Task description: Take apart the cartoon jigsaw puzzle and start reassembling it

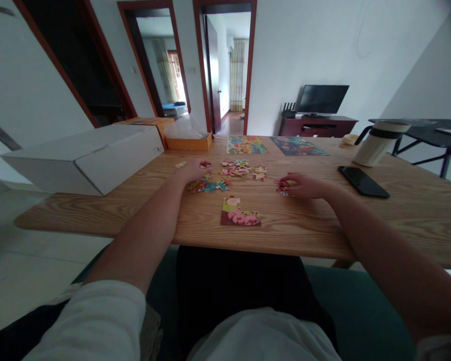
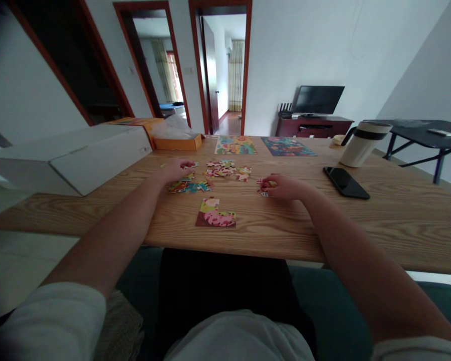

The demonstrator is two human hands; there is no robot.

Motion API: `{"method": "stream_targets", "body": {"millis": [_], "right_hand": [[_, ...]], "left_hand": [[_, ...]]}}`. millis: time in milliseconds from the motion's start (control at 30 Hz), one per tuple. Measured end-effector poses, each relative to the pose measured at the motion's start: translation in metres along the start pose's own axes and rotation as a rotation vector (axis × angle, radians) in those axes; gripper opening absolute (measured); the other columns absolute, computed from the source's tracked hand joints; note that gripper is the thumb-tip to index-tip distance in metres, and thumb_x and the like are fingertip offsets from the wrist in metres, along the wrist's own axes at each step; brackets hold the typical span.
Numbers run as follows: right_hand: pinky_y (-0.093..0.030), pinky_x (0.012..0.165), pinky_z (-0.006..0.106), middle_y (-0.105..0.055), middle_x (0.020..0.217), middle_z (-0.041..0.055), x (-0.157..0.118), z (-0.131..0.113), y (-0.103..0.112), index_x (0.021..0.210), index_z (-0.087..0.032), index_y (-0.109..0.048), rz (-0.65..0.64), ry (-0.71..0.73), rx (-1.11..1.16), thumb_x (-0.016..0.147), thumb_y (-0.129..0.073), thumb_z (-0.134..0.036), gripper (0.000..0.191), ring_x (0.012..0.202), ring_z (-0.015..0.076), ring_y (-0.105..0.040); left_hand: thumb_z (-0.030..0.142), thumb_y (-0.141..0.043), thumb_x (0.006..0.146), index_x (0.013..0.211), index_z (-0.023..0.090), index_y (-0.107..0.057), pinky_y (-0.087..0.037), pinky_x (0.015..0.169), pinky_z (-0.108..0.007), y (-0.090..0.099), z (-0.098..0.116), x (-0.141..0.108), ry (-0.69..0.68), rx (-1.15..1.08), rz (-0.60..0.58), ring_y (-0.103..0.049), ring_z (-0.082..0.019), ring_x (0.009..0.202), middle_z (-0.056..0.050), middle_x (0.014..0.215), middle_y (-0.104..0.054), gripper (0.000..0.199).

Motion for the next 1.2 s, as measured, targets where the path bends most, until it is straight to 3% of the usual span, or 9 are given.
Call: {"method": "stream_targets", "body": {"millis": [100, 200, 333, 433, 567, 767, 1000, 1200], "right_hand": [[-0.045, 0.107, 0.040, -0.065, 0.132, 0.0130, 0.002, -0.003, -0.001, 0.127, -0.019, -0.068, 0.012, 0.004, -0.017, 0.092, -0.055, -0.038, 0.042, 0.120, 0.0297, -0.061], [-0.046, 0.105, 0.040, -0.068, 0.127, 0.0128, 0.003, -0.004, -0.005, 0.123, -0.019, -0.069, 0.006, 0.032, 0.004, 0.091, -0.055, -0.035, 0.038, 0.115, 0.0296, -0.063], [-0.048, 0.102, 0.038, -0.069, 0.125, 0.0111, 0.006, -0.001, -0.013, 0.123, -0.020, -0.067, -0.011, 0.040, 0.082, 0.090, -0.053, -0.030, 0.037, 0.111, 0.0271, -0.065], [-0.049, 0.103, 0.038, -0.068, 0.126, 0.0114, 0.006, 0.000, -0.016, 0.128, -0.019, -0.064, -0.017, 0.046, 0.115, 0.091, -0.051, -0.029, 0.041, 0.111, 0.0262, -0.066], [-0.048, 0.105, 0.042, -0.068, 0.127, 0.0108, 0.003, -0.003, -0.015, 0.131, -0.022, -0.063, -0.016, 0.051, 0.090, 0.090, -0.056, -0.040, 0.045, 0.113, 0.0283, -0.065], [-0.047, 0.106, 0.044, -0.066, 0.132, 0.0113, 0.001, -0.005, -0.014, 0.136, -0.023, -0.061, -0.007, 0.032, 0.073, 0.089, -0.058, -0.049, 0.054, 0.116, 0.0297, -0.064], [-0.048, 0.106, 0.042, -0.065, 0.133, 0.0118, 0.000, -0.008, -0.013, 0.134, -0.021, -0.062, -0.030, 0.044, 0.081, 0.090, -0.057, -0.047, 0.051, 0.116, 0.0290, -0.064], [-0.048, 0.106, 0.044, -0.067, 0.130, 0.0097, 0.000, -0.008, -0.013, 0.133, -0.025, -0.063, -0.023, 0.058, 0.075, 0.089, -0.058, -0.047, 0.049, 0.116, 0.0297, -0.064]], "left_hand": [[0.034, -0.063, 0.087, 0.126, 0.020, -0.070, -0.052, 0.091, -0.027, -0.011, 0.006, 0.003, -0.067, 0.023, -0.062, -0.068, -0.022, 0.103, -0.007, 0.120, -0.073, 0.041], [0.033, -0.063, 0.087, 0.124, 0.023, -0.071, -0.052, 0.090, -0.026, -0.006, -0.001, 0.004, -0.028, 0.030, -0.048, -0.069, -0.022, 0.102, -0.005, 0.118, -0.074, 0.039], [0.039, -0.068, 0.083, 0.123, 0.025, -0.072, -0.052, 0.090, -0.031, 0.016, -0.030, 0.003, 0.185, 0.120, 0.037, -0.069, -0.027, 0.104, -0.006, 0.123, -0.072, 0.043], [0.037, -0.068, 0.081, 0.117, 0.023, -0.073, -0.052, 0.090, -0.032, 0.024, -0.046, 0.000, 0.295, 0.163, 0.030, -0.068, -0.028, 0.107, -0.009, 0.124, -0.072, 0.039], [0.035, -0.068, 0.079, 0.105, 0.021, -0.076, -0.053, 0.082, -0.030, 0.022, -0.046, -0.004, 0.279, 0.127, -0.015, -0.071, -0.027, 0.100, -0.011, 0.114, -0.075, 0.030], [0.032, -0.069, 0.078, 0.104, 0.022, -0.075, -0.053, 0.075, -0.025, 0.024, -0.039, -0.008, 0.272, 0.032, 0.006, -0.071, -0.023, 0.092, -0.007, 0.106, -0.077, 0.029], [0.023, -0.055, 0.090, 0.123, 0.020, -0.069, -0.052, 0.071, -0.024, 0.033, -0.044, -0.009, 0.358, -0.090, 0.085, -0.072, -0.020, 0.087, -0.006, 0.110, -0.076, 0.036], [0.026, -0.071, 0.079, 0.112, 0.018, -0.074, -0.054, 0.080, -0.027, 0.031, -0.052, -0.006, 0.315, 0.011, 0.046, -0.072, -0.024, 0.094, -0.010, 0.111, -0.076, 0.034]]}}
Point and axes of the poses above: each hand's wrist, its own x-axis towards the middle knuckle, its own y-axis out of the back of the hand, z = x × y, the point moved 7 cm from there along x, towards the middle knuckle
